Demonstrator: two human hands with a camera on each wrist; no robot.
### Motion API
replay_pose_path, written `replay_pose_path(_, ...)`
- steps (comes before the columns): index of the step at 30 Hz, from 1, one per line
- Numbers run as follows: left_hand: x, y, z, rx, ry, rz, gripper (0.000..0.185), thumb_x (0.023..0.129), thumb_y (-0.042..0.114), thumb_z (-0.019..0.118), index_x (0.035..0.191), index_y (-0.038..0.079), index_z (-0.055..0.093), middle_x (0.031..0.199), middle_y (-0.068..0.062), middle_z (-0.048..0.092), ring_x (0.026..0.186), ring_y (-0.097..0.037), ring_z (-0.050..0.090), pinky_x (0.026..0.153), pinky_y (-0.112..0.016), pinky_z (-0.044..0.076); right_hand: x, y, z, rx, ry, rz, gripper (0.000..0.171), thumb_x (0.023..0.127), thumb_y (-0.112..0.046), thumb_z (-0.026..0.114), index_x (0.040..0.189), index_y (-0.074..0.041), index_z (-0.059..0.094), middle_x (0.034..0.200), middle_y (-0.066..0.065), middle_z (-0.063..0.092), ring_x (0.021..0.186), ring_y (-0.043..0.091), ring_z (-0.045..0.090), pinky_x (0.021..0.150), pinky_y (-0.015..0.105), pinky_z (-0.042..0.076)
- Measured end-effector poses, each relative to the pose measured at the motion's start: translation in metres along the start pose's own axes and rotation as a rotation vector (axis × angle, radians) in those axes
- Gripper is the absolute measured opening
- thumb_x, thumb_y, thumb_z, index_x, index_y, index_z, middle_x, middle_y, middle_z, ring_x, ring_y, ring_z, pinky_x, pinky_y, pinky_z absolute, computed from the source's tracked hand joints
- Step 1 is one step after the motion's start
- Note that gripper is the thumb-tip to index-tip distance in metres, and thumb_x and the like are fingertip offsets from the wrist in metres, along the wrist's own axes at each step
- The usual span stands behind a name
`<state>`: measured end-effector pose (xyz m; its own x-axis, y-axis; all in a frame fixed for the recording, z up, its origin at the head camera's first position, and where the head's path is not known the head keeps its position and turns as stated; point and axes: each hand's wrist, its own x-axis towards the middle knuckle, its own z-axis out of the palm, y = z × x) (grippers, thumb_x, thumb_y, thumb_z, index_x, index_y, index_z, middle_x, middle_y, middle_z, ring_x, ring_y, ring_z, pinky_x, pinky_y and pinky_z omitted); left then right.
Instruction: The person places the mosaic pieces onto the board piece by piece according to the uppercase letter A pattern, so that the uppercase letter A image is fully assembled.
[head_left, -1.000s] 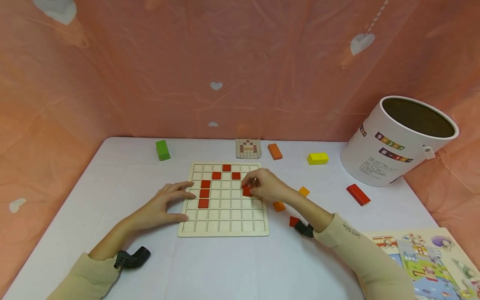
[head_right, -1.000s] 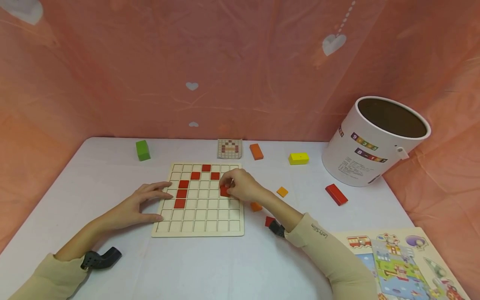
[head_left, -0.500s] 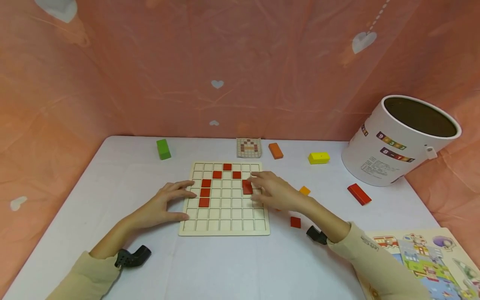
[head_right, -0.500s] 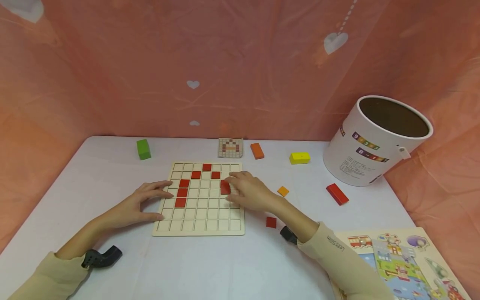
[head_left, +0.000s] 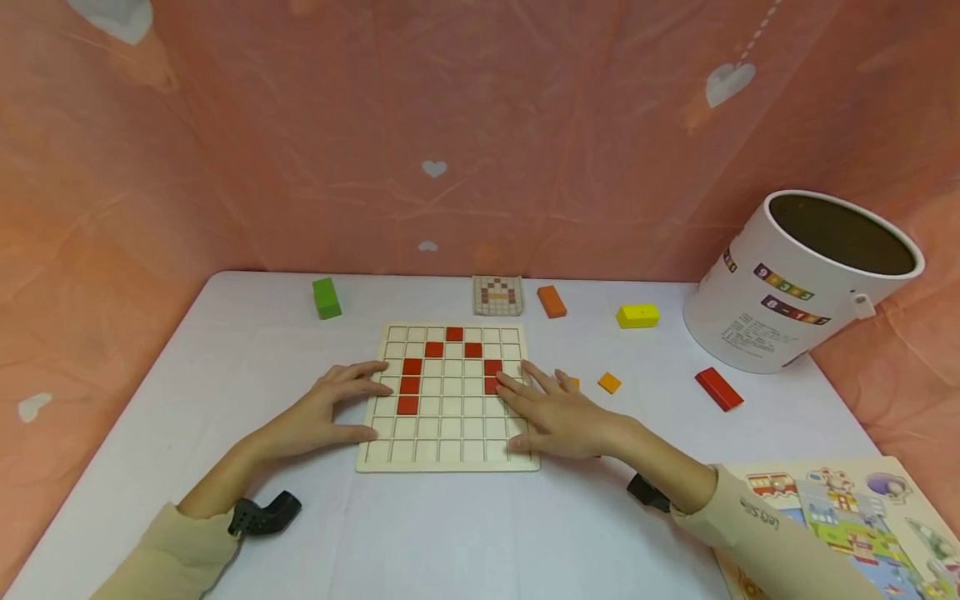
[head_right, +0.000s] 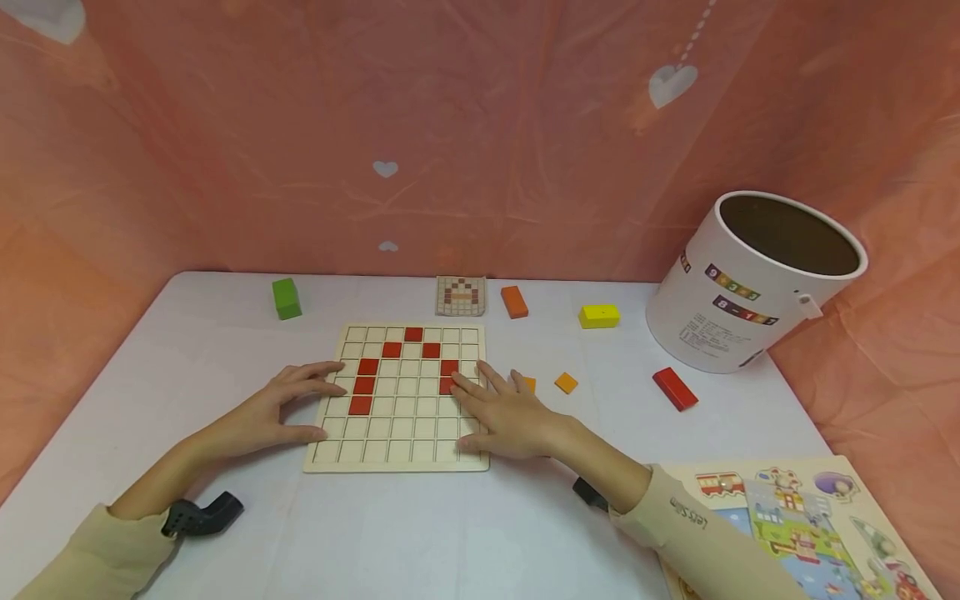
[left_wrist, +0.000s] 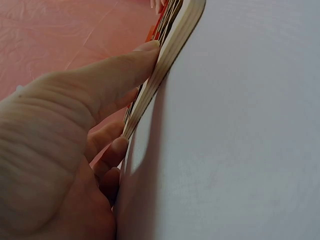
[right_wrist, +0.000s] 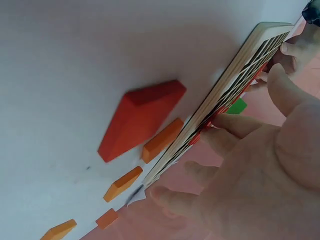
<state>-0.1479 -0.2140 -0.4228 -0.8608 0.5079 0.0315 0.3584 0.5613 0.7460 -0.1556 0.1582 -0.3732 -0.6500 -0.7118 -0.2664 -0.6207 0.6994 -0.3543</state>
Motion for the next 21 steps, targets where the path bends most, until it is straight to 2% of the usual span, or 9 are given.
replay_pose_path(7,-0.001,0.000,-0.002,0.002,0.002,0.007,0.051,0.082,0.035,0.083,0.128,0.023,0.065,0.157,-0.004,0.035,0.142,-0.034,0.025,0.105,-0.067,0.023,-0.004,0.001,-0.002,0.013,0.027,-0.016,0.078,0.097,-0.045,0.061,0.157,-0.007,0.029,0.166,0.009,0.016,0.151,0.037,0.001,0.112,0.069,0.010)
replay_pose_path(10,-0.001,0.000,-0.002,0.000,0.003,0.015,0.051,0.081,0.035,0.083,0.127,0.022,0.065,0.157,-0.005,0.035,0.141,-0.034,0.025,0.105,-0.067,0.024,-0.013,0.006,-0.003,0.074,0.076,0.009,0.075,0.093,-0.033,0.070,0.154,-0.008,0.036,0.162,0.016,0.024,0.149,0.039,0.015,0.112,0.064,0.019)
replay_pose_path(12,0.000,0.000,-0.002,0.004,0.004,0.019,0.051,0.081,0.034,0.083,0.127,0.022,0.065,0.157,-0.005,0.035,0.141,-0.034,0.026,0.104,-0.067,0.024,-0.022,0.010,-0.003,0.152,0.119,0.031,0.071,0.089,-0.023,0.075,0.150,-0.008,0.042,0.155,0.019,0.034,0.143,0.038,0.029,0.110,0.059,0.029)
replay_pose_path(15,0.000,0.001,-0.001,0.006,0.006,0.024,0.051,0.081,0.033,0.084,0.127,0.021,0.066,0.156,-0.005,0.036,0.141,-0.034,0.026,0.104,-0.067,0.024,-0.034,0.019,-0.002,0.357,0.178,0.073,0.067,0.086,-0.010,0.077,0.145,-0.007,0.047,0.143,0.015,0.047,0.128,0.033,0.044,0.104,0.054,0.039)
replay_pose_path(19,0.000,0.002,-0.001,0.011,0.008,0.025,0.051,0.080,0.033,0.084,0.127,0.020,0.066,0.156,-0.006,0.036,0.141,-0.035,0.027,0.104,-0.067,0.025,-0.047,0.029,0.001,0.591,0.252,0.120,0.062,0.084,-0.001,0.076,0.141,-0.005,0.050,0.132,0.012,0.056,0.117,0.029,0.051,0.099,0.050,0.043)
replay_pose_path(21,0.000,0.002,-0.001,0.012,0.008,0.026,0.052,0.081,0.034,0.083,0.127,0.020,0.066,0.157,-0.006,0.036,0.141,-0.035,0.027,0.104,-0.067,0.025,-0.052,0.033,0.002,0.625,0.290,0.135,0.060,0.082,0.002,0.075,0.138,-0.001,0.053,0.124,0.012,0.060,0.110,0.029,0.053,0.095,0.044,0.047)
